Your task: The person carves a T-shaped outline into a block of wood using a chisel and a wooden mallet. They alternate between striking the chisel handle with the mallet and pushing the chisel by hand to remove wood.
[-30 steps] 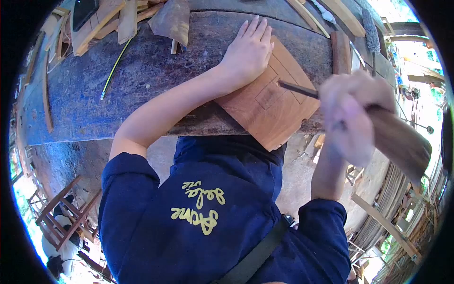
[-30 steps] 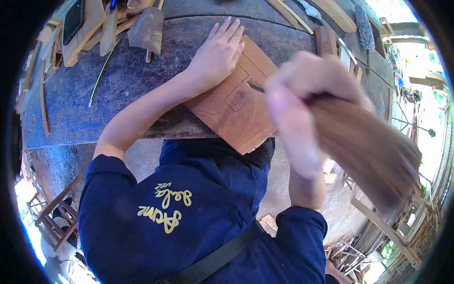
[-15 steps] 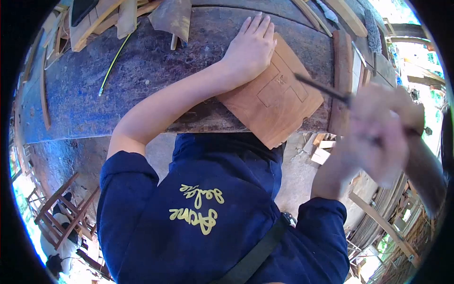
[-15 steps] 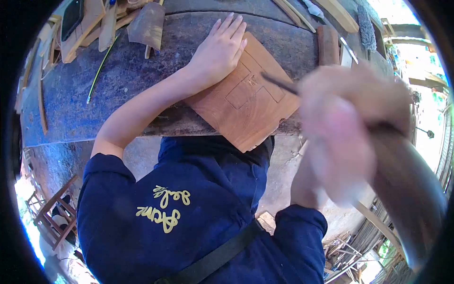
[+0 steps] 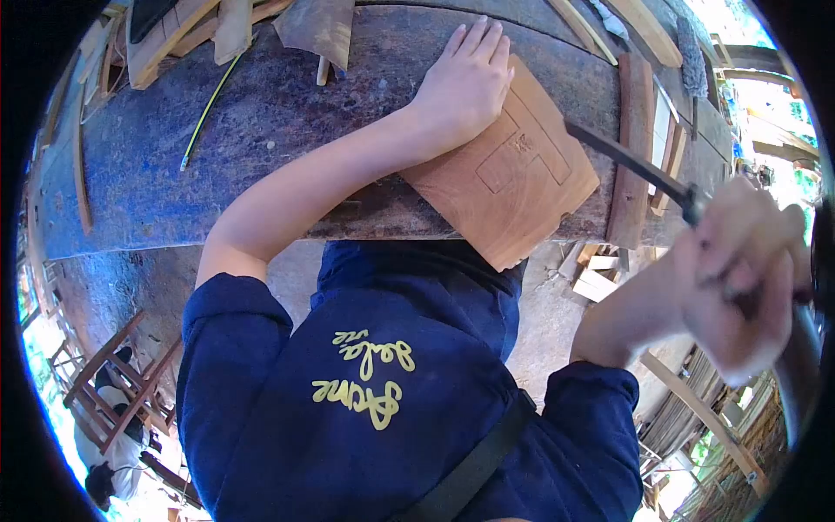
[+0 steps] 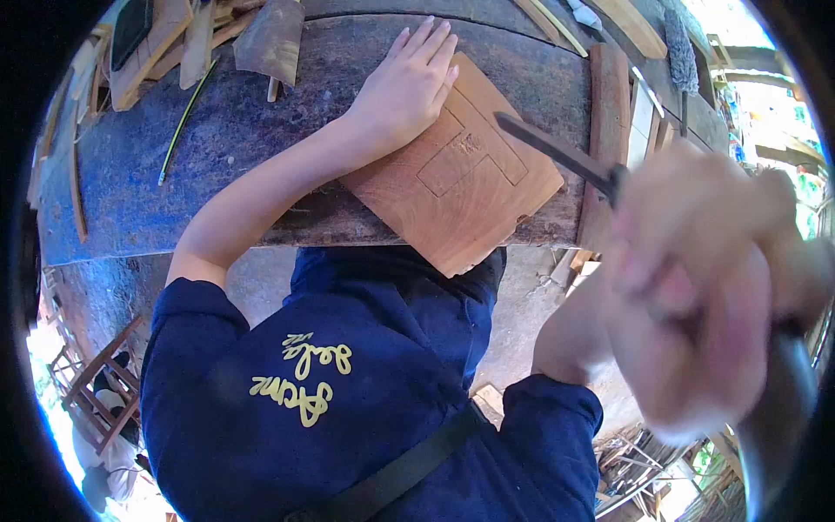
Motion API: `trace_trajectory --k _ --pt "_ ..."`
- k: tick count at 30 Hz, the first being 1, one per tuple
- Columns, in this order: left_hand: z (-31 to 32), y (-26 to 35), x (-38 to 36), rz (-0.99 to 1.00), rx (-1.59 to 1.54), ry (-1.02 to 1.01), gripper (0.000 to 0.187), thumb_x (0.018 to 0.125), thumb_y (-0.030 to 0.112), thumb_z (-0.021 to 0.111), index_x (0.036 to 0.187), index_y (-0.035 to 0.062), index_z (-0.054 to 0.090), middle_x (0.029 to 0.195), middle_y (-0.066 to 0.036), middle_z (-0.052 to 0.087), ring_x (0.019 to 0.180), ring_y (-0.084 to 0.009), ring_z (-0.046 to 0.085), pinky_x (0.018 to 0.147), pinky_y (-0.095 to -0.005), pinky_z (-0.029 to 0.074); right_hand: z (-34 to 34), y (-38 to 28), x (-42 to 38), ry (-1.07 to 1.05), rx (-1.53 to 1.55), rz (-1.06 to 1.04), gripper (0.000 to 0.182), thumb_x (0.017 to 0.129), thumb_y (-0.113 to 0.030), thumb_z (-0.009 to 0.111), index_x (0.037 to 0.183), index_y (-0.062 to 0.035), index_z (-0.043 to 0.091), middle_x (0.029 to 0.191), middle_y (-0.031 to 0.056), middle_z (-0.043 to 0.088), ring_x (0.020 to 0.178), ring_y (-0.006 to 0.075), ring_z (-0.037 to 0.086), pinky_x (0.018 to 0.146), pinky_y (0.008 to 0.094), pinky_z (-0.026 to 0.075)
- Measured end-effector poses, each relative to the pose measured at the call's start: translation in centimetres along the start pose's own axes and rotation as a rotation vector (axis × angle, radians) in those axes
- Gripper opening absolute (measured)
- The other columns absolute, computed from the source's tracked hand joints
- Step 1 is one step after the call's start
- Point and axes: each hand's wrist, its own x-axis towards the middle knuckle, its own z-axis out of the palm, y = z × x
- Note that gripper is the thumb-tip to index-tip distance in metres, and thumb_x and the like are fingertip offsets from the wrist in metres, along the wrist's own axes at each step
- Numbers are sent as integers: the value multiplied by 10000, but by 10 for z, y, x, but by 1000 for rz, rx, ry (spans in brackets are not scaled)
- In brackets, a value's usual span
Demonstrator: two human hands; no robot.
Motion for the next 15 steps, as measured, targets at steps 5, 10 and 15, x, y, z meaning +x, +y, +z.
trace_trajectory --k 5,10,15 --pt "2 -1 1 -14 -27 3 437 959 210 396 1276 -87 439 1373 -241 403 1332 -347 322 1111 -444 236 68 25 -21 353 325 341 93 779 -7 461 723 -70 422 563 23 430 451 127 433 435 292 370" --pt "1 -1 3 -3 -16 5 438 959 208 396 1279 -90 434 1374 -240 404 1330 -347 325 1109 -448 238 55 28 -15 396 261 196 124 809 -39 417 691 -74 405 592 16 424 431 121 400 418 262 338" --pt "4 -1 1 -22 -65 40 424 959 193 402 1317 -34 421 1375 -238 401 1325 -358 327 1105 -461 242 7 33 -38 276 8 120 140 833 -88 378 712 -95 448 601 17 430 485 130 434 481 295 351"
